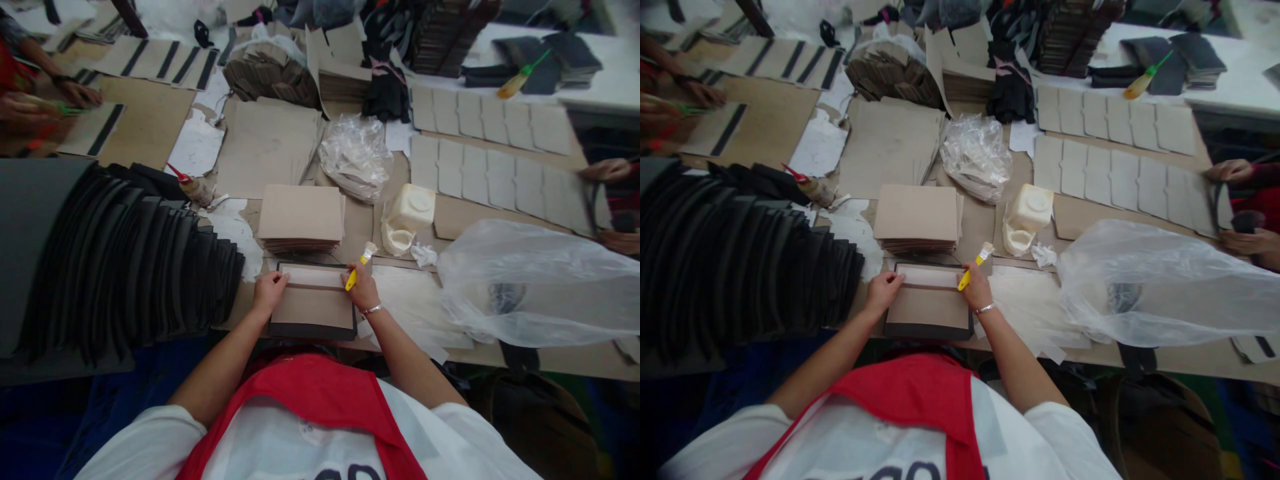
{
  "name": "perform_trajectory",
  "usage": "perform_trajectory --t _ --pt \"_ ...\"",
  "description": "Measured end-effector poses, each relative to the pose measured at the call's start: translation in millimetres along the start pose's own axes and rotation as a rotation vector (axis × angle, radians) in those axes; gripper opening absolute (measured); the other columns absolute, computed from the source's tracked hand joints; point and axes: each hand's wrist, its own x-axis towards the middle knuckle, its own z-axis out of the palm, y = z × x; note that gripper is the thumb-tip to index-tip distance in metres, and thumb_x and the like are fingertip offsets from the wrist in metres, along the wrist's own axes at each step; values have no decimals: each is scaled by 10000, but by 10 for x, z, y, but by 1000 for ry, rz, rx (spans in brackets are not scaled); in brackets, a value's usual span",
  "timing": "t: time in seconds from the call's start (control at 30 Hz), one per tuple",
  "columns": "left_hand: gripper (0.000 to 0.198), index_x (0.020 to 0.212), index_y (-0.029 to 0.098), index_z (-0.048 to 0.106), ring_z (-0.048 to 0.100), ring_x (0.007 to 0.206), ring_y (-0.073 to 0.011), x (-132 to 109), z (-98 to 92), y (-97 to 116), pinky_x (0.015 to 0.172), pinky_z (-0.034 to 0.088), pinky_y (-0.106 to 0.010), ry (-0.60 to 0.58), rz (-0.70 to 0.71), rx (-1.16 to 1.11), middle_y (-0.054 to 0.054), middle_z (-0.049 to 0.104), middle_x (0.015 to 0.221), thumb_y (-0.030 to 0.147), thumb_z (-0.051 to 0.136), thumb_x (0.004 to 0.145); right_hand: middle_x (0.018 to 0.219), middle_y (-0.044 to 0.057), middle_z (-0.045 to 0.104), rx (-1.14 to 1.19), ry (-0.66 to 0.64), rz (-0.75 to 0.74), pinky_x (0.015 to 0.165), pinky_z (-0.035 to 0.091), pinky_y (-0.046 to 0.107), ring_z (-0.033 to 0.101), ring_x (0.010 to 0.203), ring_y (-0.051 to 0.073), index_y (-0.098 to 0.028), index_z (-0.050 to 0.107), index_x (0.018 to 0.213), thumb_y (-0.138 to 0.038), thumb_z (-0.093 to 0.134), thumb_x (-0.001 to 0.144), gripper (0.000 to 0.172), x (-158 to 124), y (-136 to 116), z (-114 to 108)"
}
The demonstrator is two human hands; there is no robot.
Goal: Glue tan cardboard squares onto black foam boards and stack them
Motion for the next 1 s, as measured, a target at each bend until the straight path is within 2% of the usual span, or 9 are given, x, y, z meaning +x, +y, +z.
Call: perform_trajectory --t 0.07,0.13,0.33,0.57,0.87,1.0 --pt "299 630 158 612 504 568 -121 76 -19 -26 545 326 -234 28 24 117 -4 574 578 418 545 761 852 81 643 -22 -1 16 652 474 316 614 715 209 -171 506 1029 -292 532 786 272 47 10 71" --pt "305 625 161 609 501 570 -124 130 -16 -45 548 314 -238 18 -20 164 -5 582 583 428 549 759 842 83 640 -38 14 26 645 468 323 606 709 217 -170 511 1029 -297 534 788 273 66 28 126" --pt "317 603 166 590 497 566 -119 192 28 -110 543 304 -232 46 -74 135 6 569 570 444 572 752 724 49 607 -28 106 36 562 420 300 566 604 202 -175 524 994 -327 535 801 245 76 69 211" --pt "330 646 169 613 530 615 -133 188 52 -102 581 329 -235 49 -53 199 -11 608 626 462 548 784 708 40 596 -13 146 52 567 409 284 555 606 188 -169 526 986 -324 531 804 239 82 61 233" --pt "329 648 181 574 536 642 -150 175 104 -122 596 310 -252 73 48 349 -35 617 668 449 513 828 771 72 613 -99 89 84 593 410 282 562 658 192 -152 536 1010 -275 544 808 237 86 46 258" --pt "335 663 186 572 558 677 -165 180 96 -102 612 331 -258 55 50 427 -45 624 701 452 482 845 793 74 608 -158 90 61 601 405 273 548 665 179 -160 537 1030 -278 529 826 236 82 29 298"
